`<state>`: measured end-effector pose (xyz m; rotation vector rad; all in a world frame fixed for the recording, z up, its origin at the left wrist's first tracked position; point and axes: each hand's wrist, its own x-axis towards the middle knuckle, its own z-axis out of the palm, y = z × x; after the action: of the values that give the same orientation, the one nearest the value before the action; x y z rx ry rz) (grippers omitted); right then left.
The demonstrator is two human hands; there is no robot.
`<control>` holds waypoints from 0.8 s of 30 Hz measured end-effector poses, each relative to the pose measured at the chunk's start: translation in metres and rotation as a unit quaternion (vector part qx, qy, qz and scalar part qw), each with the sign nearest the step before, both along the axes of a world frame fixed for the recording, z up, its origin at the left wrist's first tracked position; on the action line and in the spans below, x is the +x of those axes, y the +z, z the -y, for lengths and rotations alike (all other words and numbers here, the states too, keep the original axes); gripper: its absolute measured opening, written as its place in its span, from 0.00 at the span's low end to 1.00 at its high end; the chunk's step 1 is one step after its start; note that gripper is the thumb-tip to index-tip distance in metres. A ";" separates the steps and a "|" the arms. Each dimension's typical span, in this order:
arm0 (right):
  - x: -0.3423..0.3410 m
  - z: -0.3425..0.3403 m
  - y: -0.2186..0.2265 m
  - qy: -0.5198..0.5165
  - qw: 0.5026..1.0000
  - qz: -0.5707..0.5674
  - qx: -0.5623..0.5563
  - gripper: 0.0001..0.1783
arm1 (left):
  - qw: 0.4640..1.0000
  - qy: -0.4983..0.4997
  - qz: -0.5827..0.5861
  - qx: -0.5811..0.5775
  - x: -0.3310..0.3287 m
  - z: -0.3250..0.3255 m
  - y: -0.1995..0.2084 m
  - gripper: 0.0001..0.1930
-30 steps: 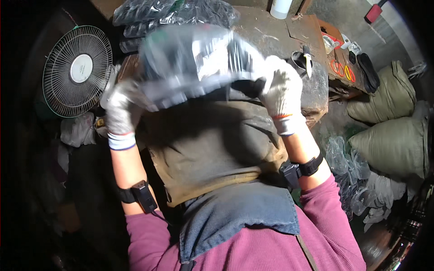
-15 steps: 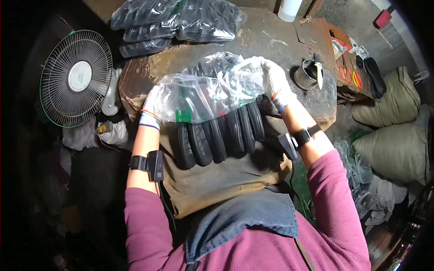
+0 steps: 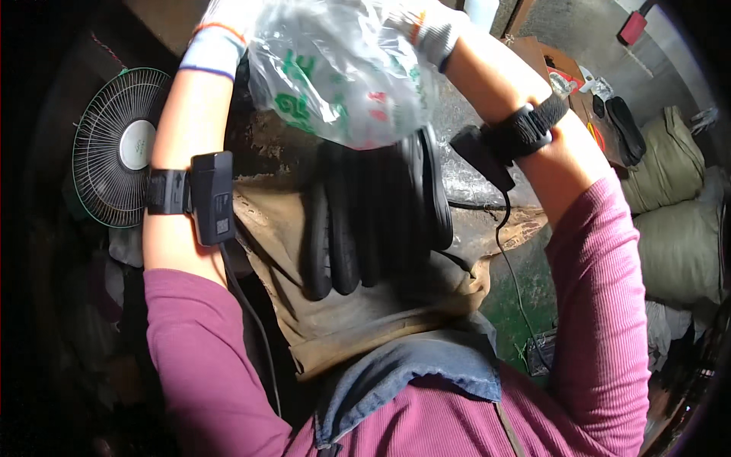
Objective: Applying a liquid (likely adhesive or primer) to the surface of shoe soles using a brush, and sorting/unpacking soles.
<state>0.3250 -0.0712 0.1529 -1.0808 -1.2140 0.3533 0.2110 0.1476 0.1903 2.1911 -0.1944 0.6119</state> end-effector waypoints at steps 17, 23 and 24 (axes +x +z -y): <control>0.036 0.561 0.040 -0.532 0.657 0.283 -0.452 0.14 | 0.806 0.390 -0.090 0.435 -0.216 0.015 -0.293 0.18; -0.022 0.705 -0.032 -0.405 0.396 0.254 -0.784 0.13 | 0.789 0.341 -0.155 0.487 -0.208 0.022 -0.294 0.17; -0.027 0.698 -0.037 -0.380 0.378 0.284 -0.795 0.13 | 0.789 0.325 -0.167 0.493 -0.204 0.023 -0.293 0.18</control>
<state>0.2978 -0.7688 0.1155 -3.5553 -0.3241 0.3515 0.0068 0.1244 -0.1028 3.3892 0.6068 0.5066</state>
